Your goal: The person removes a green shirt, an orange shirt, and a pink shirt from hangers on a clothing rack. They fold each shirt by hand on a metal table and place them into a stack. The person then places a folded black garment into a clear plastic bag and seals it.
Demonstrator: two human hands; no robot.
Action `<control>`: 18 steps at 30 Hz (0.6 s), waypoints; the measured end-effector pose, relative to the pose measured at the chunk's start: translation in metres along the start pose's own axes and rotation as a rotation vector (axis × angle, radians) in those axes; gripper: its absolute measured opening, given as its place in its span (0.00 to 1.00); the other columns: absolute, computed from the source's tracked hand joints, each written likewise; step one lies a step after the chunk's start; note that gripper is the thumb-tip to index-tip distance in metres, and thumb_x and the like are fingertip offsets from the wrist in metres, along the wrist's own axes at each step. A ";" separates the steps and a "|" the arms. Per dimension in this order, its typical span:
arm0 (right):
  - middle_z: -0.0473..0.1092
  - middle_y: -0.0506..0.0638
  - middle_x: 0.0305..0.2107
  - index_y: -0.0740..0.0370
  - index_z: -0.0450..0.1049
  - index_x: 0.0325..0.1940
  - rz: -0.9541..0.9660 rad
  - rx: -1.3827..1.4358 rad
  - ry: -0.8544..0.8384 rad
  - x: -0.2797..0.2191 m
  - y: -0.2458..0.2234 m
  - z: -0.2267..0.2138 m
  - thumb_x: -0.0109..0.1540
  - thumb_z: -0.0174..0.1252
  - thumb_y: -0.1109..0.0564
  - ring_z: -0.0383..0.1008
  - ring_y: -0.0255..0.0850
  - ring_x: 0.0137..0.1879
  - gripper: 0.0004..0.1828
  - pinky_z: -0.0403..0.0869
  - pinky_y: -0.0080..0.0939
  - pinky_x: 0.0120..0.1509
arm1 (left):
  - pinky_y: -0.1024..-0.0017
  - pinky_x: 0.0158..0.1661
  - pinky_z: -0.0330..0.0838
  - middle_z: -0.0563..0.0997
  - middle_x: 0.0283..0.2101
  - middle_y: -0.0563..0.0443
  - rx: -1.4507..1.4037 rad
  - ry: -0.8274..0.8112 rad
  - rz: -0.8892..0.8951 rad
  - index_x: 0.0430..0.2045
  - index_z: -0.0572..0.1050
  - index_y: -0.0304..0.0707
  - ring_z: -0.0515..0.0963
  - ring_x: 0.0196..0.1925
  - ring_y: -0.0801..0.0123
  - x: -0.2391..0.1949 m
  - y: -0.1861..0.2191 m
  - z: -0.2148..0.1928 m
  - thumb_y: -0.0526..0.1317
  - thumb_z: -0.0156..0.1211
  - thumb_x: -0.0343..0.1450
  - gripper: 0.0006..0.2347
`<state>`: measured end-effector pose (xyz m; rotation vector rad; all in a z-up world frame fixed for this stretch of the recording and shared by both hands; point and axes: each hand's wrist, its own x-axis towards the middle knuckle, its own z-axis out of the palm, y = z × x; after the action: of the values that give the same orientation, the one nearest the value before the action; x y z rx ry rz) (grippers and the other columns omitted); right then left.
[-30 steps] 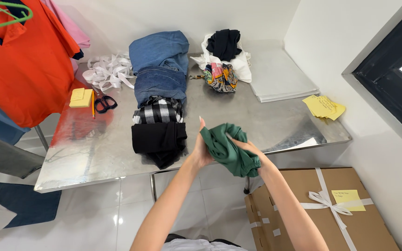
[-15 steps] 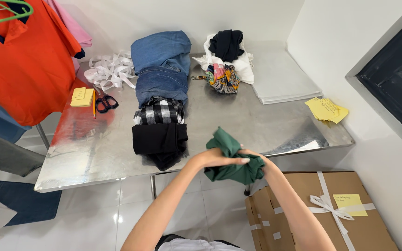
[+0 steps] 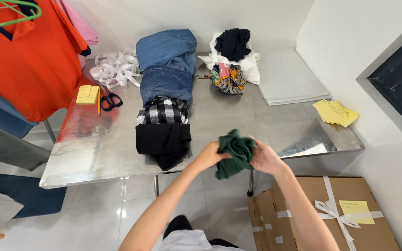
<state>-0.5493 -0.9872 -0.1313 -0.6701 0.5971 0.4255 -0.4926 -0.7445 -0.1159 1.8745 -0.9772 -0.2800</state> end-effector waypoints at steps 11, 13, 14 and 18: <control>0.76 0.57 0.40 0.56 0.75 0.59 -0.654 -0.553 0.248 -0.025 -0.026 0.074 0.69 0.56 0.47 0.79 0.47 0.52 0.18 0.79 0.43 0.46 | 0.66 0.39 0.79 0.85 0.33 0.46 -0.683 0.350 -0.577 0.41 0.83 0.37 0.84 0.37 0.66 0.032 -0.033 -0.025 0.44 0.62 0.73 0.11; 0.71 0.57 0.52 0.56 0.70 0.65 -0.693 -0.592 0.178 -0.026 -0.035 0.088 0.69 0.52 0.49 0.72 0.49 0.61 0.21 0.74 0.50 0.55 | 0.65 0.38 0.79 0.85 0.34 0.43 -0.749 0.368 -0.624 0.43 0.81 0.32 0.84 0.36 0.63 0.057 -0.056 -0.027 0.43 0.60 0.73 0.13; 0.65 0.57 0.65 0.56 0.65 0.71 -0.734 -0.629 0.107 -0.025 -0.040 0.096 0.69 0.49 0.51 0.65 0.52 0.69 0.25 0.70 0.56 0.64 | 0.64 0.37 0.79 0.84 0.36 0.40 -0.814 0.385 -0.670 0.44 0.80 0.28 0.85 0.36 0.60 0.071 -0.068 -0.029 0.42 0.58 0.74 0.14; 0.50 0.45 0.74 0.49 0.48 0.79 -0.769 -0.690 -0.201 0.022 -0.068 0.078 0.61 0.58 0.56 0.66 0.40 0.66 0.44 0.76 0.46 0.58 | 0.61 0.44 0.79 0.82 0.43 0.32 -1.061 0.388 -0.751 0.56 0.71 0.21 0.84 0.45 0.50 0.139 -0.087 -0.029 0.46 0.60 0.73 0.24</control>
<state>-0.4666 -0.9787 -0.0658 -1.4233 -0.0476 -0.0460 -0.3419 -0.8081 -0.1447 1.1256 0.2115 -0.6814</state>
